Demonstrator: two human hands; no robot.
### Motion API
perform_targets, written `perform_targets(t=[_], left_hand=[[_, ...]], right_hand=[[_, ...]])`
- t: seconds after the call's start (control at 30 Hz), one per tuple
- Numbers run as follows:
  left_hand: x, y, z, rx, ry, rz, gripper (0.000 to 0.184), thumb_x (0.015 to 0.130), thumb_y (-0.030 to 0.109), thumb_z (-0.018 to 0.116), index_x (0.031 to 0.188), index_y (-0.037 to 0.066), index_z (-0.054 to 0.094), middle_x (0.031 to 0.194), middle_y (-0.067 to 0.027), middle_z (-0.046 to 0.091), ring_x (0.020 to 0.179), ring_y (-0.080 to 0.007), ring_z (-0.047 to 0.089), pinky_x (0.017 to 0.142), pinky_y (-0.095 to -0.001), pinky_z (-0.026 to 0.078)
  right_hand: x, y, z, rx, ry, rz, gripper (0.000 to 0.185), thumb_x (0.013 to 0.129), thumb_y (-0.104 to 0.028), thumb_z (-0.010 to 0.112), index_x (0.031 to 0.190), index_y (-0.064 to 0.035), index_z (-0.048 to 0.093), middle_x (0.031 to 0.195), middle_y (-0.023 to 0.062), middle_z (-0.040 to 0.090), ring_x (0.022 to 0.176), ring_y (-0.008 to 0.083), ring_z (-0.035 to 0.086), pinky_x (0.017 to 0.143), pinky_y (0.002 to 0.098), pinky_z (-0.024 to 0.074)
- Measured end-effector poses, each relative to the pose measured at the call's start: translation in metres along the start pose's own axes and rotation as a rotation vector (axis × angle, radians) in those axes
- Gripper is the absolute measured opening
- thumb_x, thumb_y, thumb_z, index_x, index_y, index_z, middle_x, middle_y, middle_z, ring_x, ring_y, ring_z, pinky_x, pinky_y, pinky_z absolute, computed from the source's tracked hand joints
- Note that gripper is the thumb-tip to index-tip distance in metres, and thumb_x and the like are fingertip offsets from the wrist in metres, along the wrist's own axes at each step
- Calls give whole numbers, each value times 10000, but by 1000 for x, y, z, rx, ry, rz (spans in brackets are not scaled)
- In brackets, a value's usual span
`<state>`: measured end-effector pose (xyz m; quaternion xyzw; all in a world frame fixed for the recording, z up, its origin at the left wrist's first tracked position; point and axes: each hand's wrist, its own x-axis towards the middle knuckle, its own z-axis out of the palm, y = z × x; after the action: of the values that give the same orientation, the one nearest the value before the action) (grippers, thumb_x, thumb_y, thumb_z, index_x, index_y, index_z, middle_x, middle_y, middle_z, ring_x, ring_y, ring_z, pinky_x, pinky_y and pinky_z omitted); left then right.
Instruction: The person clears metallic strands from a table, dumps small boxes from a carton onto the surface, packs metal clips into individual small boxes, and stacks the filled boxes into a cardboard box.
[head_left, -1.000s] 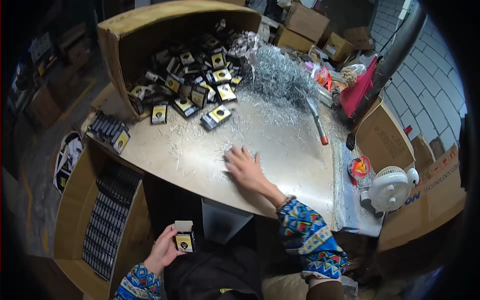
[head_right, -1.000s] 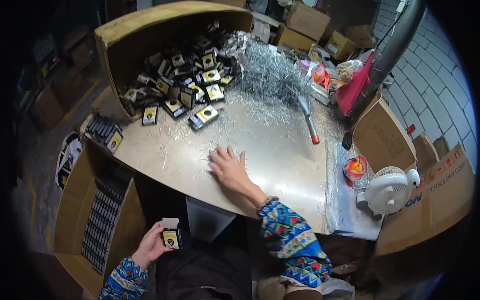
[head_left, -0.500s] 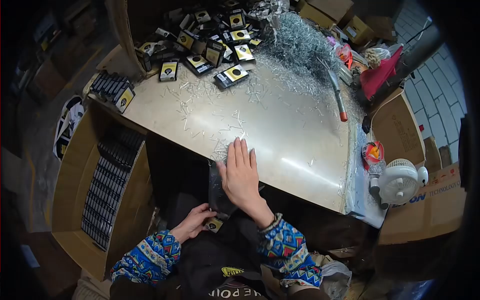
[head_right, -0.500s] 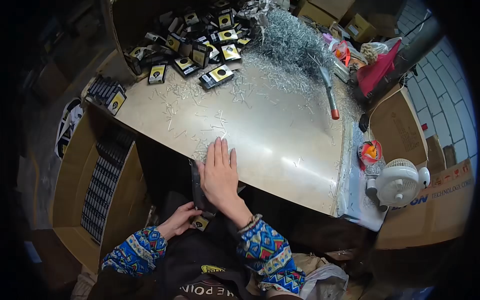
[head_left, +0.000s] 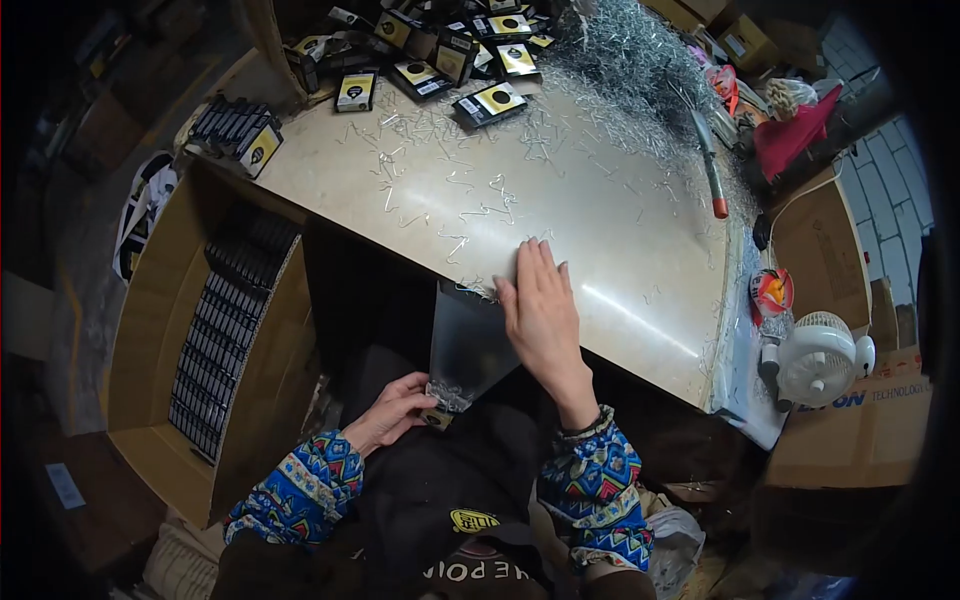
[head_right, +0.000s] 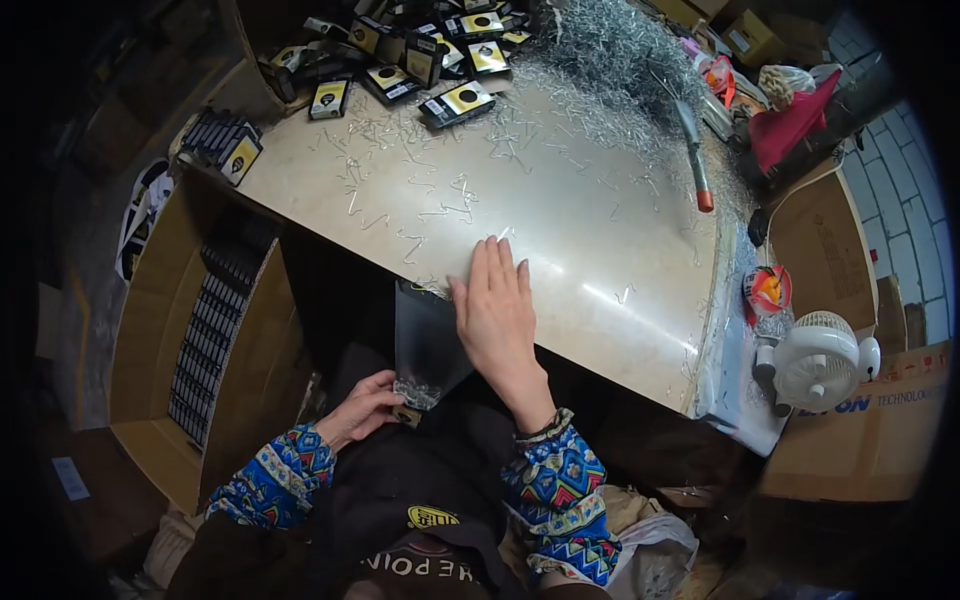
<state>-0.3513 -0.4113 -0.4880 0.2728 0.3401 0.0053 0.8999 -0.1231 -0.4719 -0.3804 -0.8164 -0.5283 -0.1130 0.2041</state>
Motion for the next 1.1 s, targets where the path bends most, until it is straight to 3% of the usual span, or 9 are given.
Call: perform_targets(t=[0.13, 0.2, 0.33, 0.47, 0.5, 0.63, 0.83, 1.0, 1.1], left_hand=[[4, 0, -8, 161, 19, -17, 438, 870, 70, 623, 1292, 49, 511, 1142, -96, 603, 956, -174, 609, 810, -313, 507], [-1, -4, -1, 321, 23, 69, 489, 854, 82, 638, 1317, 50, 486, 1161, -107, 589, 965, -190, 607, 818, -319, 505], [-15, -12, 13, 822, 11, 333, 651, 806, 120, 684, 1393, 53, 409, 1217, -140, 549, 991, -240, 599, 839, -339, 500], [-36, -17, -4, 1376, 163, 401, 804, 740, 161, 727, 1439, 58, 343, 1266, -174, 493, 1010, -318, 581, 876, -370, 489], [-38, -17, -1, 1376, 162, 397, 804, 740, 161, 727, 1439, 58, 343, 1266, -174, 493, 1010, -318, 581, 876, -370, 489], [-41, -2, 34, 1413, 98, 860, 807, 725, 171, 737, 1427, 51, 359, 1275, -187, 474, 994, -346, 580, 882, -385, 487], [-26, 28, 64, 1516, 232, 1125, 832, 708, 144, 755, 1425, 29, 349, 1217, -196, 514, 1003, -329, 576, 881, -369, 473], [-23, 40, 70, 1333, 224, 885, 781, 710, 133, 762, 1387, 4, 395, 1178, -173, 557, 974, -322, 599, 869, -374, 494], [-21, 41, 77, 1322, 216, 1003, 781, 695, 111, 777, 1374, 2, 407, 1131, -166, 583, 939, -316, 613, 836, -366, 508]], right_hand=[[-20, -7, -15, 262, 14, -128, 339, 777, -53, 622, 1115, -32, 600, 1126, 111, 616, 1017, 314, 576, 892, 391, 445], [-50, -23, -7, 318, -90, -178, 320, 645, 11, 625, 953, -78, 607, 925, 50, 582, 806, 248, 513, 730, 359, 417], [-103, -49, 16, 218, -329, -203, 230, 697, 29, 602, 907, -62, 628, 839, 76, 595, 740, 273, 527, 664, 354, 436], [-111, -43, -1, 679, -278, 71, 187, 783, 16, 611, 966, -1, 647, 815, 82, 644, 641, 244, 552, 598, 301, 455], [-111, -41, -3, 681, -280, 74, 187, 783, 16, 611, 966, -1, 647, 815, 82, 644, 641, 244, 552, 598, 301, 455], [-95, -30, -11, 786, -563, 166, 210, 842, -14, 626, 1046, 28, 647, 798, 84, 678, 573, 197, 559, 557, 245, 456], [-63, -17, -36, 708, -490, 329, 158, 845, -64, 640, 983, 4, 673, 788, 109, 682, 601, 243, 605, 573, 316, 475], [-53, -23, -41, 946, -371, 440, 203, 846, -59, 669, 1046, -32, 696, 956, 108, 693, 704, 183, 594, 660, 255, 482], [-47, -31, -38, 645, -127, -30, 243, 848, -98, 683, 1079, -22, 681, 1142, 138, 642, 855, 255, 610, 770, 307, 502]])
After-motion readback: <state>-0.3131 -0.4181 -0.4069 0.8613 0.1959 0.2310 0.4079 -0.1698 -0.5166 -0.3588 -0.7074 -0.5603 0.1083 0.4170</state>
